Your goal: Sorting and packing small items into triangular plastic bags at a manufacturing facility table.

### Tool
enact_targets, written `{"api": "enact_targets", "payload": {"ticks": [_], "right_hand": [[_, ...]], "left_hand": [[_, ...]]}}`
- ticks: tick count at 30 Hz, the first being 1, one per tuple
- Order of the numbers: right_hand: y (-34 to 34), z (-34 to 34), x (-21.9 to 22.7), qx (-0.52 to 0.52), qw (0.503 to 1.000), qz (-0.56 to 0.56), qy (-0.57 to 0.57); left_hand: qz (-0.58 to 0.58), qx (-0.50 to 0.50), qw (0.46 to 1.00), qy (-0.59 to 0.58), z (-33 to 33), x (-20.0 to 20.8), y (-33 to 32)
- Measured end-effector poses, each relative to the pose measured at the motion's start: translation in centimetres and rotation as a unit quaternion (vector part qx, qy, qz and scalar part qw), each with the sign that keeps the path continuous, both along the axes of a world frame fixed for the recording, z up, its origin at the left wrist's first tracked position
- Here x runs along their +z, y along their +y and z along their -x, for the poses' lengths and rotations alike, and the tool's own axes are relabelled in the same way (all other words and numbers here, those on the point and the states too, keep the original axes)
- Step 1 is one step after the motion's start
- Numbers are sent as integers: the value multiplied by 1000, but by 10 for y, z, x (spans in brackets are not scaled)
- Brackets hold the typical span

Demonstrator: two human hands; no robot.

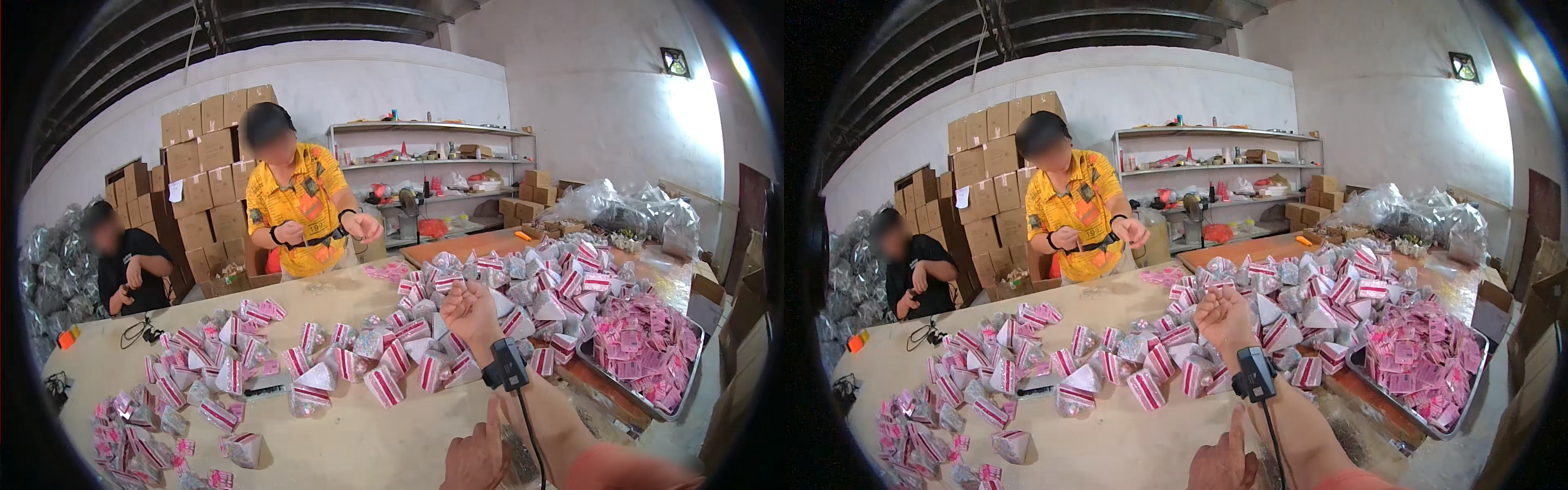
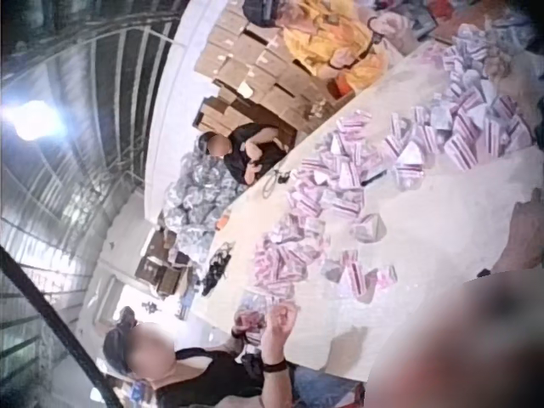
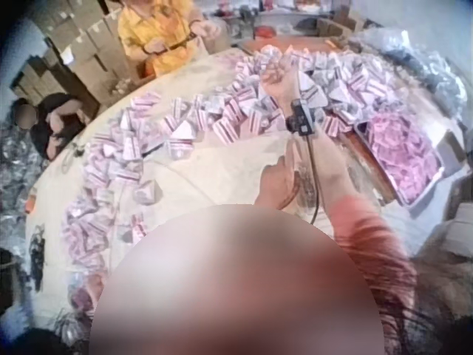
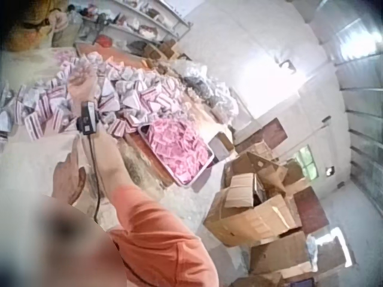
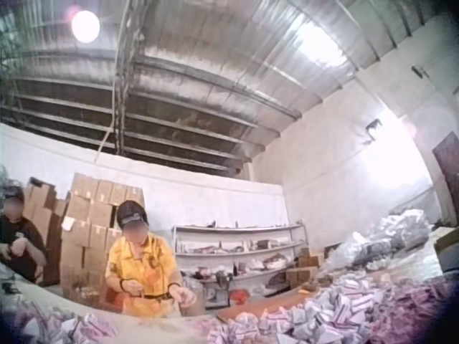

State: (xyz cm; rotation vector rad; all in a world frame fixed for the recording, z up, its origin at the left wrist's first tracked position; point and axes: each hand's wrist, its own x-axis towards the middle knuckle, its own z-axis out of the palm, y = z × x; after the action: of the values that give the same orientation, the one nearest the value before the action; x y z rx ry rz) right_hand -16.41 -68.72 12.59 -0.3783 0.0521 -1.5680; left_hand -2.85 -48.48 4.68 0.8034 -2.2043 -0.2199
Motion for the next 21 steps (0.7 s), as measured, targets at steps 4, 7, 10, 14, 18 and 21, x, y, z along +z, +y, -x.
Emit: {"api": "enact_targets", "payload": {"ticks": [4, 7, 10, 14, 18, 21], "right_hand": [[2, -12, 1, 28, 1000, -2, 2], [3, -17, 2, 8, 1000, -10, 14], [1, -19, -2, 35, 999, -10, 1], [-2, -21, -10, 31, 999, -6, 9], [0, -27, -11, 34, 999, -14, 22], [0, -26, -13, 37, 999, -22, 21]], "left_hand": [[-2, 36, 999, -32, -1, -3, 0], [-2, 53, 998, -43, 1, -12, -5], [-4, 66, 997, -47, 0, -13, -5], [-6, 60, 997, -48, 0, -10, -6], [8, 57, 996, -65, 1, -22, -13], [-3, 67, 994, -82, -1, -16, -10]]}}
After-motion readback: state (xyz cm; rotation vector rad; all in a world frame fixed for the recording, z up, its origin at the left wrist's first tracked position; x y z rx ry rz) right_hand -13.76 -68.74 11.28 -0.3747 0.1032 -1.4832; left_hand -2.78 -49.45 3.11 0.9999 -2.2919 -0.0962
